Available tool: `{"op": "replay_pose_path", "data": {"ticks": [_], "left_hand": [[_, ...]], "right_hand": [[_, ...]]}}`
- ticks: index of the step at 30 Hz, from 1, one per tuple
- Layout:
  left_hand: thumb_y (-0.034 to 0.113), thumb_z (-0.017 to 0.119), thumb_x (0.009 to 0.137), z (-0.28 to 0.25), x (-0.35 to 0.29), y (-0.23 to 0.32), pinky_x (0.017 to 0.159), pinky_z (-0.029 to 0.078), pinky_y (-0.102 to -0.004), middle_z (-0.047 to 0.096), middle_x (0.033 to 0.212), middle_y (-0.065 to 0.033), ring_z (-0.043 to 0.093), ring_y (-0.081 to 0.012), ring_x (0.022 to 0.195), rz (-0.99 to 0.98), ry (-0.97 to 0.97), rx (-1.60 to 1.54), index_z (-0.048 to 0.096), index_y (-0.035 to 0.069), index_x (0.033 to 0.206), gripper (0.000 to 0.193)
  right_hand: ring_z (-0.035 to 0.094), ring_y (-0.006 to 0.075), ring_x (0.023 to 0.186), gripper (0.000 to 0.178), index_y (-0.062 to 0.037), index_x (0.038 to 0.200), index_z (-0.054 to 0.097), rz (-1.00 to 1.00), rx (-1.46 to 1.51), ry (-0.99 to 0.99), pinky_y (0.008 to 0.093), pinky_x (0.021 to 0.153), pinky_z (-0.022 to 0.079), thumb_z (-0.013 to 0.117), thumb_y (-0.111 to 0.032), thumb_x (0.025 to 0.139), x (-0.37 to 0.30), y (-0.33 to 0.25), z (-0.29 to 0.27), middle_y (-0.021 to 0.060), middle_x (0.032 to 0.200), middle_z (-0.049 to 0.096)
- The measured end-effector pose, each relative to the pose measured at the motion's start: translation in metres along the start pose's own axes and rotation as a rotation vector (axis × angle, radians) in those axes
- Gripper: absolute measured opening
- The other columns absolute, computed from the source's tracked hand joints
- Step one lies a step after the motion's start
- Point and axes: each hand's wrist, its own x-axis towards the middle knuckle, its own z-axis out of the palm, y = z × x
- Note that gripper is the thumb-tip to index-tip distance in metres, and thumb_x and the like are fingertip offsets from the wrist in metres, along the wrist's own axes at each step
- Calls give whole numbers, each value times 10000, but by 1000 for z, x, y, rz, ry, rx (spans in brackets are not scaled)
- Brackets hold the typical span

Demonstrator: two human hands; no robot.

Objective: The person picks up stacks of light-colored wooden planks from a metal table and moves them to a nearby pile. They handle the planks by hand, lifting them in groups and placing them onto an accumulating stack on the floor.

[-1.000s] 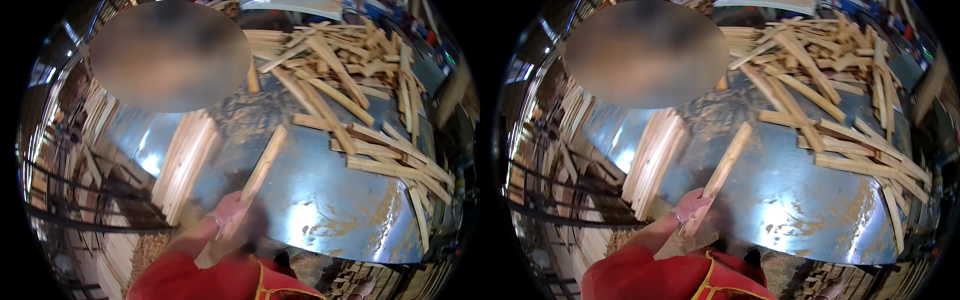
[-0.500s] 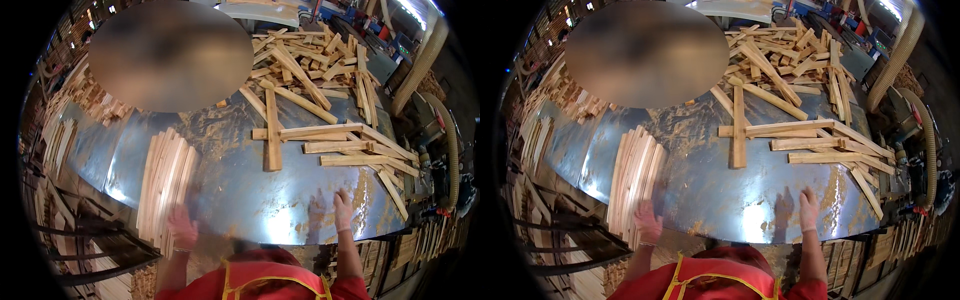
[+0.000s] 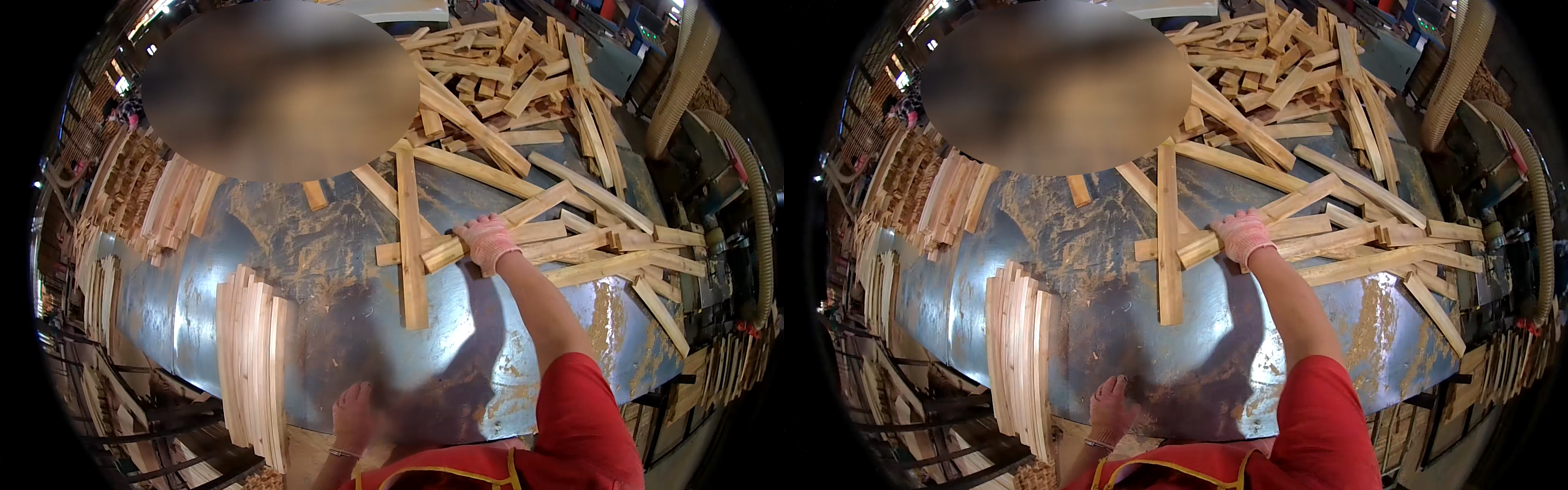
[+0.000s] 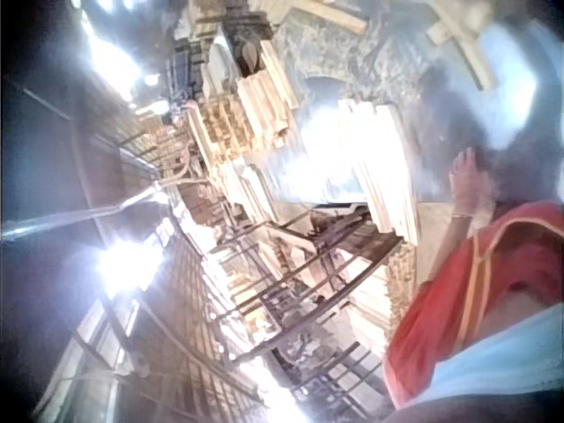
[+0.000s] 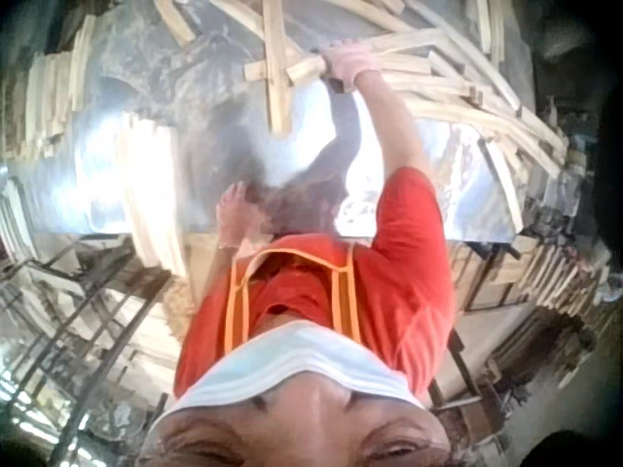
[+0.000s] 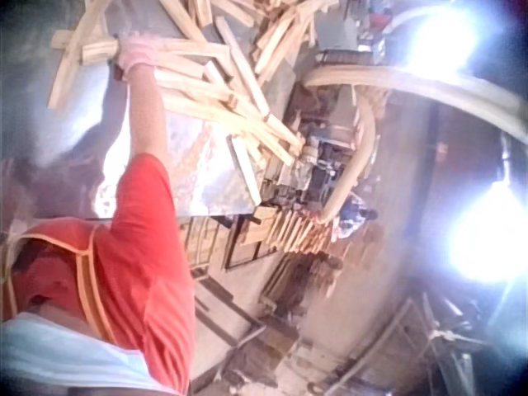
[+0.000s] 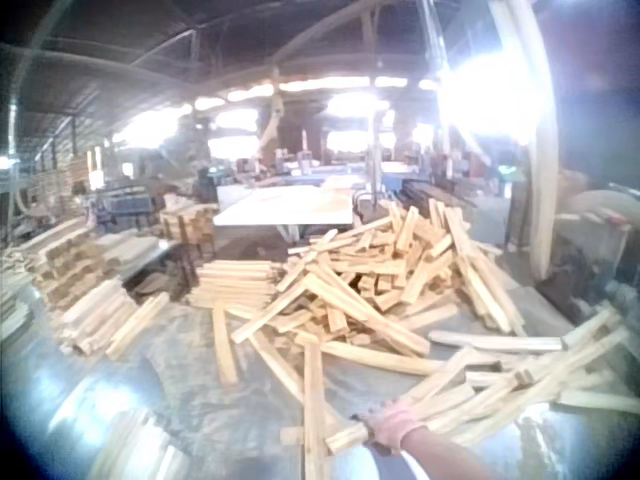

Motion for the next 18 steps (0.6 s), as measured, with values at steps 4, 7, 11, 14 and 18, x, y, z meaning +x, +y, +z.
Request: {"op": "replay_pose_path", "data": {"ticks": [4, 7, 11, 14, 18], "left_hand": [[319, 838, 777, -30, 4, 24, 1106, 434, -506, 548, 1451, -207, 555, -392, 1318, 23, 60, -87, 497, 47, 1487, 833], [351, 855, 785, -62, 19, 42, 1129, 439, -497, 500, 1516, -251, 549, -415, 1342, 56, -20, -321, 444, 15, 1536, 920], [332, 856, 816, -67, 22, 58, 1132, 462, -443, 459, 1570, -272, 517, -393, 1403, 162, -4, -670, 431, -14, 1552, 917], [258, 825, 862, -45, 20, 51, 1045, 529, -408, 614, 1411, -234, 628, -336, 1263, 196, 54, -945, 496, -20, 1498, 768], [220, 705, 960, -34, -13, -7, 927, 591, -424, 723, 1173, -189, 720, -298, 994, -270, -454, -1714, 559, 10, 1446, 549]], "right_hand": [[656, 297, 1224, 741, -210, 1448, 590, -202, 75, 5, 427, 1055, 483, 777, -554, 819, -41, -38, -46, 86, 1292, 707], [673, 299, 1167, 754, -150, 1400, 608, -201, 184, 129, 409, 1005, 506, 791, -585, 812, -71, -88, -107, 116, 1243, 715], [703, 262, 1013, 732, -37, 1312, 625, -45, 899, 221, 410, 866, 554, 746, -608, 869, -78, -129, -134, 131, 1101, 728], [661, 157, 853, 651, -32, 1304, 622, 55, 1649, 318, 353, 752, 545, 752, -534, 909, -43, -156, -70, 62, 1014, 686], [649, 152, 900, 599, -30, 1382, 603, 199, 1867, 243, 307, 805, 538, 741, -411, 942, -71, -200, -12, 48, 1039, 691]]}}
